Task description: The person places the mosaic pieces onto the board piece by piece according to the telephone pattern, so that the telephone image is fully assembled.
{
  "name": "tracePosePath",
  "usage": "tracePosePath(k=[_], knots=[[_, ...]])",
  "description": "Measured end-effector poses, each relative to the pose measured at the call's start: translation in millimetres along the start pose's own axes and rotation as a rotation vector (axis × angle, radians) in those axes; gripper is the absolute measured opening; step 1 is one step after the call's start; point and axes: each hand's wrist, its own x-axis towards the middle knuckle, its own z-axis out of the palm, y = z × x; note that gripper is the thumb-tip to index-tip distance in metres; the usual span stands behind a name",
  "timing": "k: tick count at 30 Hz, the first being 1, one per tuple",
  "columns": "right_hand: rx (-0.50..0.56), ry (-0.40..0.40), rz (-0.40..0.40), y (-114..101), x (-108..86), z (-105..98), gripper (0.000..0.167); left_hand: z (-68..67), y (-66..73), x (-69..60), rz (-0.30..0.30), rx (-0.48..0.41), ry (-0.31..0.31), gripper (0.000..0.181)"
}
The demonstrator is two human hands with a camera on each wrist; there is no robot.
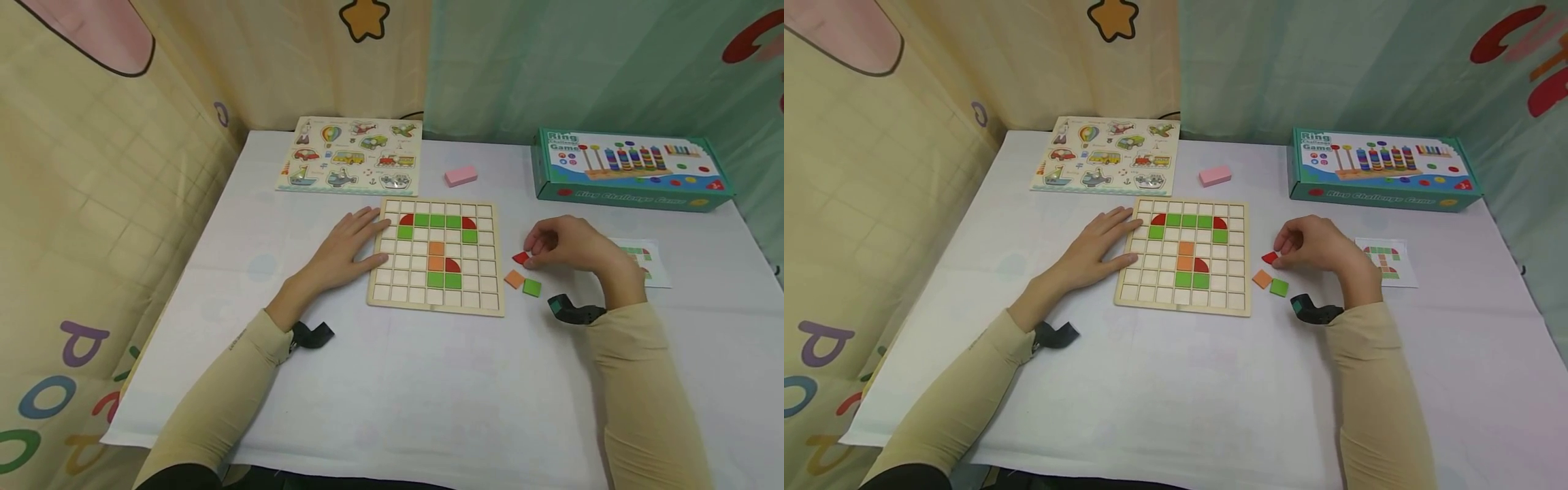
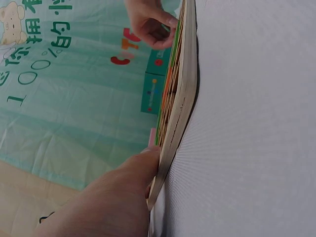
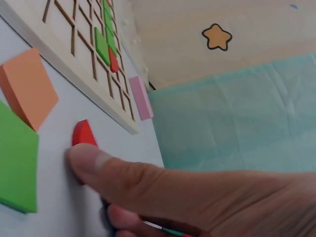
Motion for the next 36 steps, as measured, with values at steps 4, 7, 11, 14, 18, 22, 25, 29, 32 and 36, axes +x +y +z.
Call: tracePosePath(k=[4, 7, 11, 14, 18, 22, 25, 29, 32, 36], knots=[[0.040, 0.073, -0.030, -1, 6.8, 8, 0.035, -0.4, 1.1, 0.2, -0.005, 0.000, -0.004, 0.070], [0.040, 0.111, -0.040, -3, 8.6, 10, 0.033, -1.6, 2.4, 0.3, -0.006, -0.002, -0.004, 0.070], [0.034, 0.127, -0.048, -8, 9.1, 11, 0.030, -2.5, 3.0, 0.2, -0.009, -0.005, -0.005, 0.069], [0.046, 0.128, -0.055, -10, 9.4, 12, 0.030, -1.7, 1.8, -0.1, -0.010, -0.003, -0.007, 0.069], [0.061, 0.131, -0.081, -11, 10.5, 15, 0.025, -0.7, 0.8, -0.6, -0.007, 0.002, -0.006, 0.070], [0.068, 0.138, -0.128, -16, 11.3, 17, 0.018, -0.8, 0.5, -0.2, -0.003, 0.003, -0.005, 0.071], [0.095, 0.154, -0.152, -25, 10.6, 19, 0.020, -0.7, 0.5, 0.0, -0.001, 0.002, -0.004, 0.070], [0.153, 0.163, -0.186, -43, 11.1, 27, 0.024, -0.6, 0.9, -0.1, -0.004, 0.000, -0.008, 0.070], [0.188, 0.179, -0.214, -58, 13.3, 37, 0.021, -0.4, 0.8, -0.1, -0.006, 0.003, -0.010, 0.070], [0.216, 0.251, -0.272, -78, 16.1, 54, 0.017, -0.1, 0.4, 0.1, -0.005, 0.000, -0.005, 0.070]])
